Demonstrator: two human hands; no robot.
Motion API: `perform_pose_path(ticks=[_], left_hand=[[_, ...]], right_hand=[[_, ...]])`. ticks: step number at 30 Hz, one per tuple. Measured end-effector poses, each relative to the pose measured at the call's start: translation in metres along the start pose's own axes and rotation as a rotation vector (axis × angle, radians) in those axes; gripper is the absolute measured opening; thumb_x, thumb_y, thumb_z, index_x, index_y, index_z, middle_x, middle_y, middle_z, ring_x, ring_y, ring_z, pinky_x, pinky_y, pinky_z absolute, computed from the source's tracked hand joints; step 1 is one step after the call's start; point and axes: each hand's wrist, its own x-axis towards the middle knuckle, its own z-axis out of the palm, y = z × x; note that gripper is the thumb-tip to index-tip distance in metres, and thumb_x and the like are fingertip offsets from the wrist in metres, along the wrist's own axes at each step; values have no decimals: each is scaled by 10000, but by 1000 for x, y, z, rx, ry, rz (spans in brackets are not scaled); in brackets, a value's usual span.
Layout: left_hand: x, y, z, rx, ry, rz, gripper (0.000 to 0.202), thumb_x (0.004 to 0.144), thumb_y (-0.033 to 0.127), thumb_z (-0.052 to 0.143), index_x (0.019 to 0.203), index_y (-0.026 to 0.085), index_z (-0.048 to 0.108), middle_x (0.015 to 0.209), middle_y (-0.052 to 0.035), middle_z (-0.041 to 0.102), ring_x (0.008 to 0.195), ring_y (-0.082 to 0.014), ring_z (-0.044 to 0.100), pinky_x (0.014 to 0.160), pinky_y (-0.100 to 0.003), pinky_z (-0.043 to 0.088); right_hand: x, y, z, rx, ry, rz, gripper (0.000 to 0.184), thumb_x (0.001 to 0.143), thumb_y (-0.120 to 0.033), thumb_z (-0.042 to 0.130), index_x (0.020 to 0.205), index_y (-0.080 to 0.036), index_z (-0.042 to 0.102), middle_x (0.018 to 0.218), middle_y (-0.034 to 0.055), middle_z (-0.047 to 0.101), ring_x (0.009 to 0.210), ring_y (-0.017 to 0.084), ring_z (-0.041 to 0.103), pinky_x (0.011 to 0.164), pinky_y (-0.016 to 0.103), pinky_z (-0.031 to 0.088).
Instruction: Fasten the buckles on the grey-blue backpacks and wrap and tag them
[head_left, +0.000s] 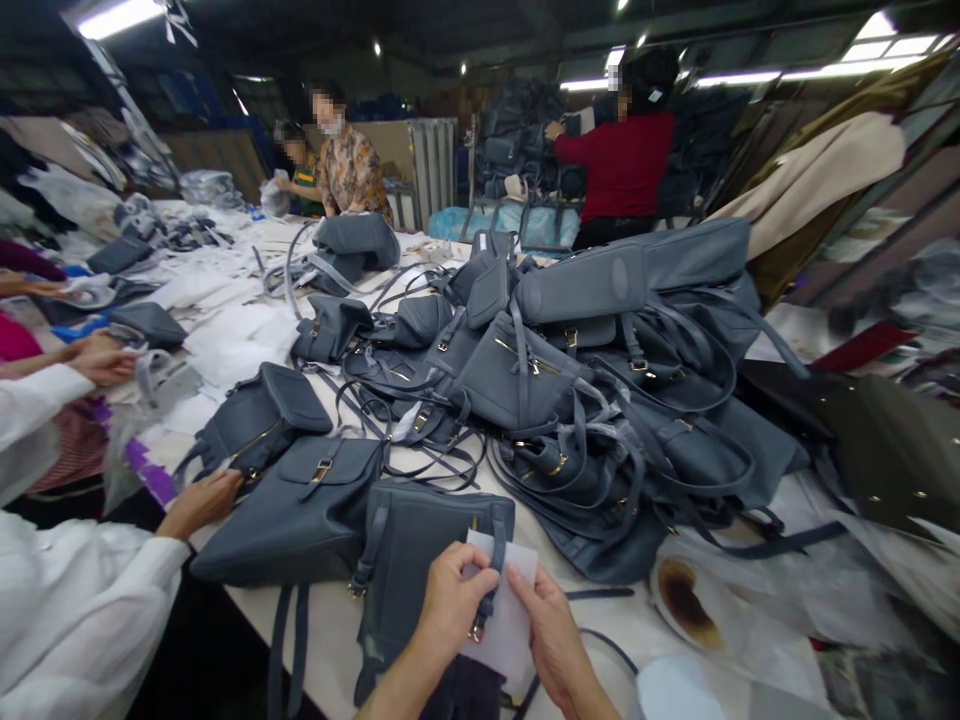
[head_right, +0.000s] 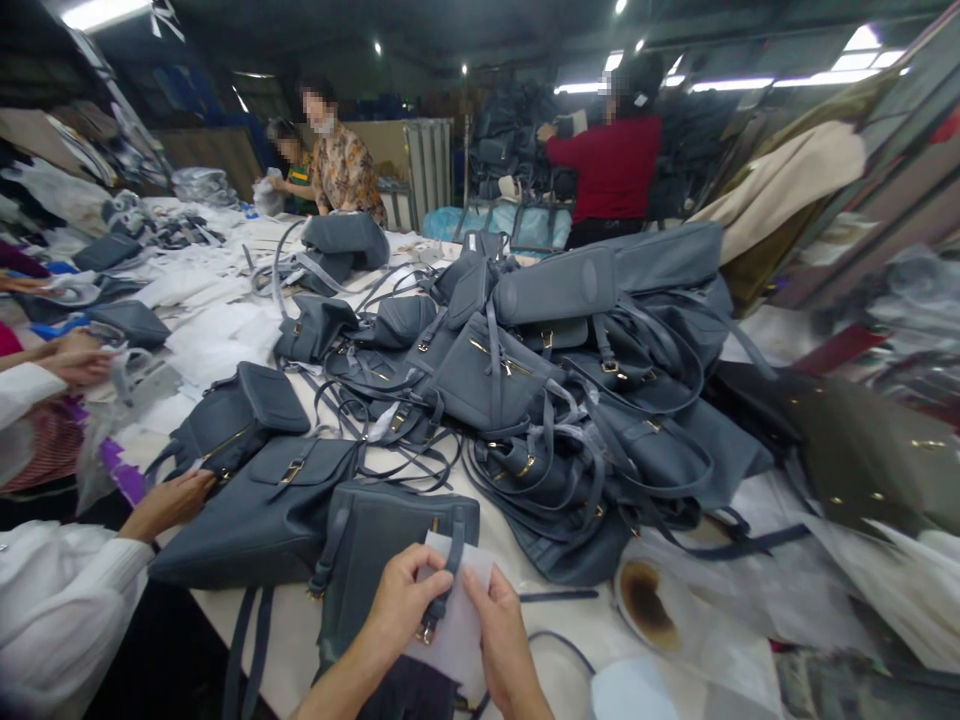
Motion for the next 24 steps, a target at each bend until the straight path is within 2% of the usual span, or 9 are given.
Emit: perform_pose_path(ticks=[2,4,7,9,11,14,18,22,24], left_hand=[[0,1,2,12,2,21,48,587,165,604,616,188,574,644,37,499,627,-138,472,605,-245,345],[1,1,4,-12,17,18,193,582,142,608,754,206,548,630,62,508,598,-129,477,585,-233,355],[1,-3,8,-140,53,-59,451,574,136,645,981,221,471,667,63,593,626,-153,572,611,-238,418],[1,-6,11,-231,66,-125,541,572,150,668,1063,213,451,710,36,644,666,-177,624,639,-256,454],[1,-7,13,-282,53,-166,506,556,170,690,1030,190,511,732,13,663,688,-180,634,659,-260,463],[2,-3,12,-319,-57,-209,330,551,270,728,836,130,640,743,-40,682,681,-178,615,658,-269,462],[6,4,10,-341,-175,-279,348,566,410,744,695,89,700,648,-62,670,589,-166,573,586,-272,424],[11,1,15,-362,-150,-315,284,515,332,753,659,94,695,587,-38,644,542,-145,539,550,-259,396],[11,-3,22,-391,-115,-313,277,510,310,732,683,99,686,590,-33,645,552,-147,543,557,-261,410]], right_hand=[[-1,-1,5,57,-5,-17,436,678,-417,822,1025,-189,690,902,61,771,825,267,701,768,378,539],[-3,-4,8,115,-36,-16,441,685,-379,825,1056,-191,678,945,73,768,870,267,703,823,392,530],[-11,-8,6,171,-125,35,509,684,-351,827,1133,-194,645,1001,93,758,929,278,697,849,414,524],[-17,-9,3,144,-161,70,608,638,-326,855,1183,-201,618,1017,93,753,930,288,697,826,418,533],[-20,-8,0,81,-143,72,669,583,-298,881,1188,-197,614,1000,84,756,914,294,699,801,411,542],[-19,-6,-4,28,-87,46,637,579,-300,875,1156,-187,630,1021,85,755,958,303,689,807,396,540],[-16,-6,-9,-17,-111,25,608,626,-342,848,1172,-183,633,1038,82,750,980,297,681,853,403,522],[-21,-12,-12,-111,-87,-13,597,644,-352,840,1181,-187,641,1046,76,749,964,278,675,896,413,499],[-27,-15,-12,-80,-107,0,585,665,-367,829,1192,-197,640,1071,77,742,988,276,668,905,407,495]])
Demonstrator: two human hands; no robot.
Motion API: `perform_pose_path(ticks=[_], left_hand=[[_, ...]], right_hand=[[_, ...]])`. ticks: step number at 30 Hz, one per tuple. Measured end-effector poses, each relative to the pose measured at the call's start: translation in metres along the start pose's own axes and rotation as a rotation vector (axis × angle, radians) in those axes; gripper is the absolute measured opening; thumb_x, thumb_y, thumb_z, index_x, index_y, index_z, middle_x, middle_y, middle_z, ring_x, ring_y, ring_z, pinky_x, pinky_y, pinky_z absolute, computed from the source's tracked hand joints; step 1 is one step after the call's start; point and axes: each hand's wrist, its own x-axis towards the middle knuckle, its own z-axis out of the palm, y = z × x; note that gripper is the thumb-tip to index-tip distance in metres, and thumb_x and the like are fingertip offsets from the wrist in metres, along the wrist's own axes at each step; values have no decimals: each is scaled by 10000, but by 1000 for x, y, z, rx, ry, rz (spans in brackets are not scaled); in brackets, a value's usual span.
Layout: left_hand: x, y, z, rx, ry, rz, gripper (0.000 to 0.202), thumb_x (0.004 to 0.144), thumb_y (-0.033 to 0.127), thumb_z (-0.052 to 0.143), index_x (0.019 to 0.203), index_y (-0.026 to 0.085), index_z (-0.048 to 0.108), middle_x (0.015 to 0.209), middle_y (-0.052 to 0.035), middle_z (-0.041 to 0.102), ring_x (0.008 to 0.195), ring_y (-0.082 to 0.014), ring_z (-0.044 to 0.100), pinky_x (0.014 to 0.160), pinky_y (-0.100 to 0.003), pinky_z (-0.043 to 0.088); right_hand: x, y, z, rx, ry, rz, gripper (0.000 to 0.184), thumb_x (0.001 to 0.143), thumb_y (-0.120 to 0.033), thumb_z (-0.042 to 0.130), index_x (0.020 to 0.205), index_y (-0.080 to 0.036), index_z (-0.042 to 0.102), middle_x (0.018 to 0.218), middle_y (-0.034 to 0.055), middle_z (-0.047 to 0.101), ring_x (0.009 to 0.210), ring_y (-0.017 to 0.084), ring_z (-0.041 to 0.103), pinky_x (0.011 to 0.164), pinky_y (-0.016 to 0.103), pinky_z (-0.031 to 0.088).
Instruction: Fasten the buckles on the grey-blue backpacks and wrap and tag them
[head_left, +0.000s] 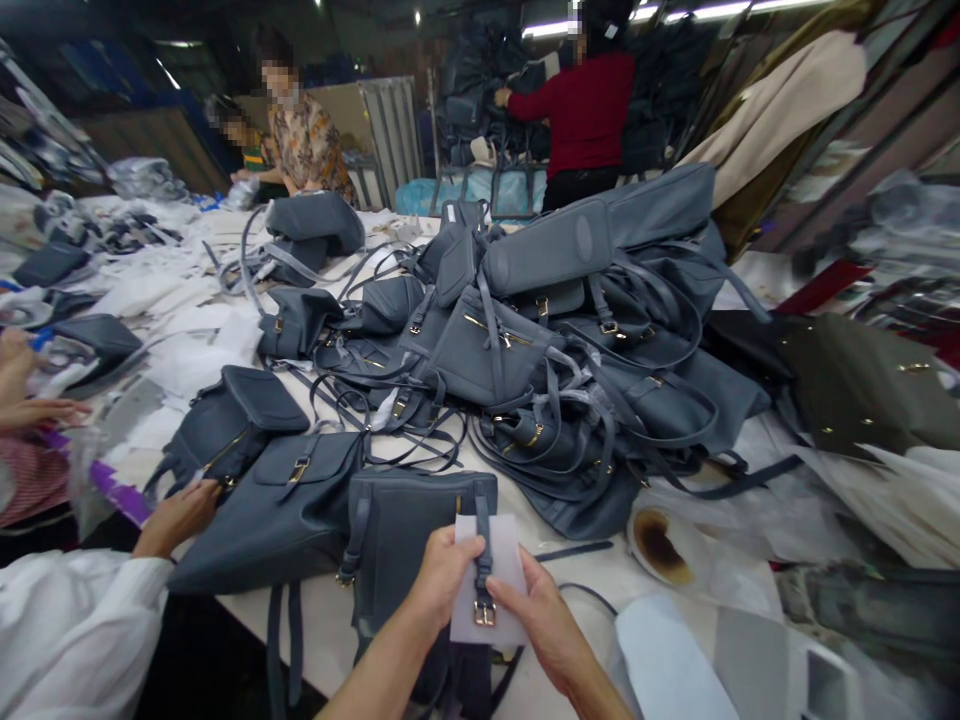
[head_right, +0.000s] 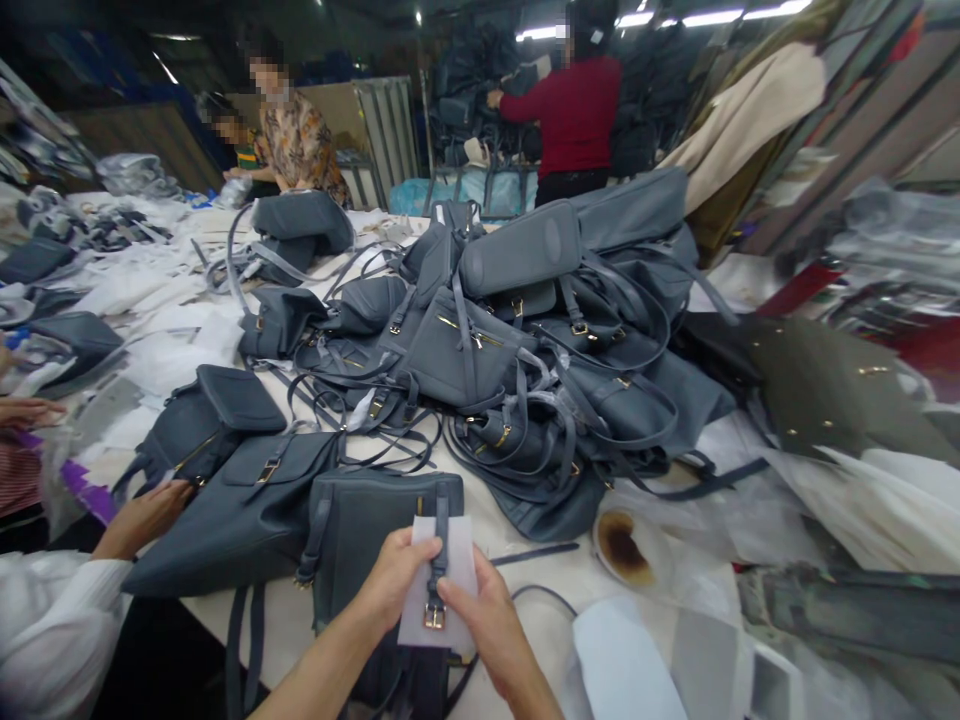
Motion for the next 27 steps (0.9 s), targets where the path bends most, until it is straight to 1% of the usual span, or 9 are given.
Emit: perform_pose_path(ticks=[3,6,8,12,16,19,22,25,27], left_hand=[[-1,-11,9,-60,46,24,307,530,327,699,747,113,664,634,-31,658,582,-152,558,583,-272,441],[-3,-20,15,-99,74,39,327,562,347,688,800,126,646,679,-28,664,611,-151,568,604,-274,459],[-3,-21,14,-100,71,33,318,576,336,698,814,135,638,676,-19,659,606,-144,567,587,-260,451],[1,-16,7,-48,13,-26,299,568,316,750,776,152,611,534,45,557,438,-97,449,429,-212,314],[2,-14,7,-12,23,-7,332,573,357,770,740,177,547,563,58,541,475,-95,469,443,-198,317],[-1,-14,10,6,18,36,369,639,470,734,697,189,500,509,88,446,430,-65,383,430,-191,264],[-3,-10,10,28,-46,54,445,698,602,655,655,188,497,467,97,366,398,-58,295,413,-206,198],[1,-4,8,57,-66,74,405,631,523,746,697,156,585,528,63,486,475,-79,401,477,-209,292],[6,-2,7,76,-51,76,342,597,418,785,719,143,624,586,35,566,543,-108,476,543,-223,354]], right_hand=[[-9,2,0,100,-22,55,592,662,-387,831,1193,-207,641,1092,87,737,1001,278,671,868,383,513],[-12,16,-4,63,114,76,637,622,-407,849,1184,-190,641,979,86,763,894,272,695,755,349,540],[-11,26,-8,-19,190,48,663,631,-423,832,1214,-182,627,976,82,764,871,270,694,731,342,545],[-10,32,-14,-144,222,-17,700,675,-372,788,1326,-229,571,1207,59,699,1082,288,642,878,361,535],[-9,28,-11,-259,192,-38,694,710,-288,734,1371,-306,524,1281,2,659,1191,310,592,944,402,527],[-4,31,-10,-367,160,-142,672,707,-219,702,1351,-324,540,1354,-36,602,1305,281,501,1109,385,387],[0,31,-12,-445,136,-209,647,730,-203,658,1356,-313,533,1398,-36,563,1350,249,447,1171,360,277],[-2,18,-11,-451,110,-75,671,745,-288,681,1391,-292,500,1283,24,657,1261,285,530,1068,405,415],[-6,5,-9,-297,55,74,708,760,-401,700,1418,-302,459,1221,46,686,1130,286,609,907,394,515]])
